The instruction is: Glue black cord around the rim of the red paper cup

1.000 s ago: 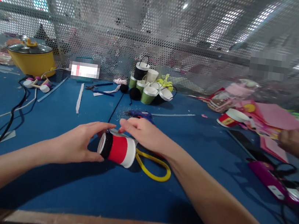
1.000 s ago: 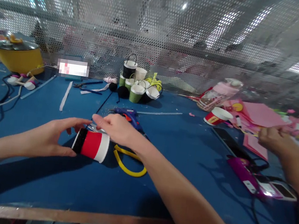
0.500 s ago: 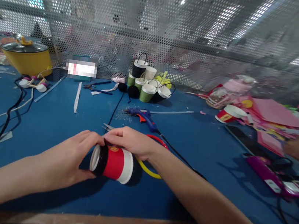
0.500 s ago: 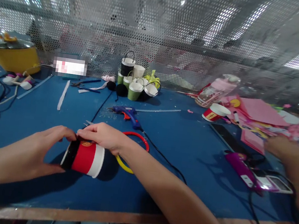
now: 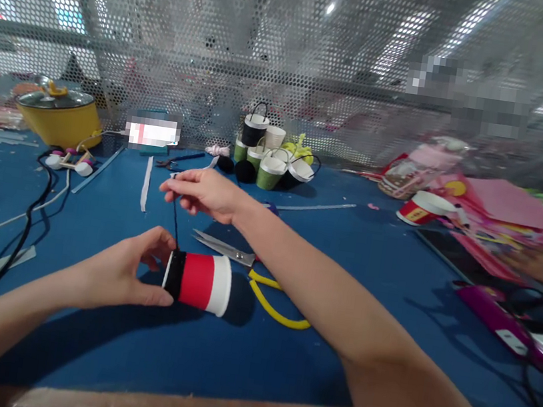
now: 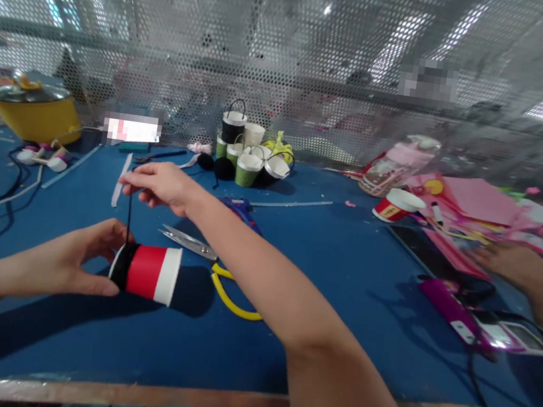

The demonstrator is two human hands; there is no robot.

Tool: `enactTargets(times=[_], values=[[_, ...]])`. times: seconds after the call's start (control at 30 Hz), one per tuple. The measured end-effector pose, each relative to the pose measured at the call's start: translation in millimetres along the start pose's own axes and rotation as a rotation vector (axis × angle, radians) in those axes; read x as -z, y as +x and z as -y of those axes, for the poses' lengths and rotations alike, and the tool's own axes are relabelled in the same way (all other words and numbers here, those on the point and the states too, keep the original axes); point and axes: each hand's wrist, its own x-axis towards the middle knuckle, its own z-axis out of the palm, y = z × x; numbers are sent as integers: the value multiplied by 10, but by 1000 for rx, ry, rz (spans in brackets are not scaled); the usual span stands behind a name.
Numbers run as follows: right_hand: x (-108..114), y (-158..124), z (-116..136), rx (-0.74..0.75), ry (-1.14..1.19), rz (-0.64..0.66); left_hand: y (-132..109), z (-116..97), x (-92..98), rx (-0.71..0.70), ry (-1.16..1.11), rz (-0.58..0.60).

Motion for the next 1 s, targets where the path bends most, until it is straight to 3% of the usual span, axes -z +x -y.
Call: enactTargets(times=[0.2, 0.4, 0.6, 0.77, 1.0], values=[[351, -505, -45, 112, 91, -222, 147, -79, -39, -40, -204, 119], [403, -882, -292, 80, 249, -336, 243, -118, -179, -107, -225, 187], [340, -911, -380, 139, 191, -414, 216, -110, -253, -127, -120, 158], [322, -864, -415, 161, -28, -498, 170, -142, -266, -147, -6, 126], [263, -844, -426, 127, -240, -511, 136, -121, -297, -242, 98, 83]])
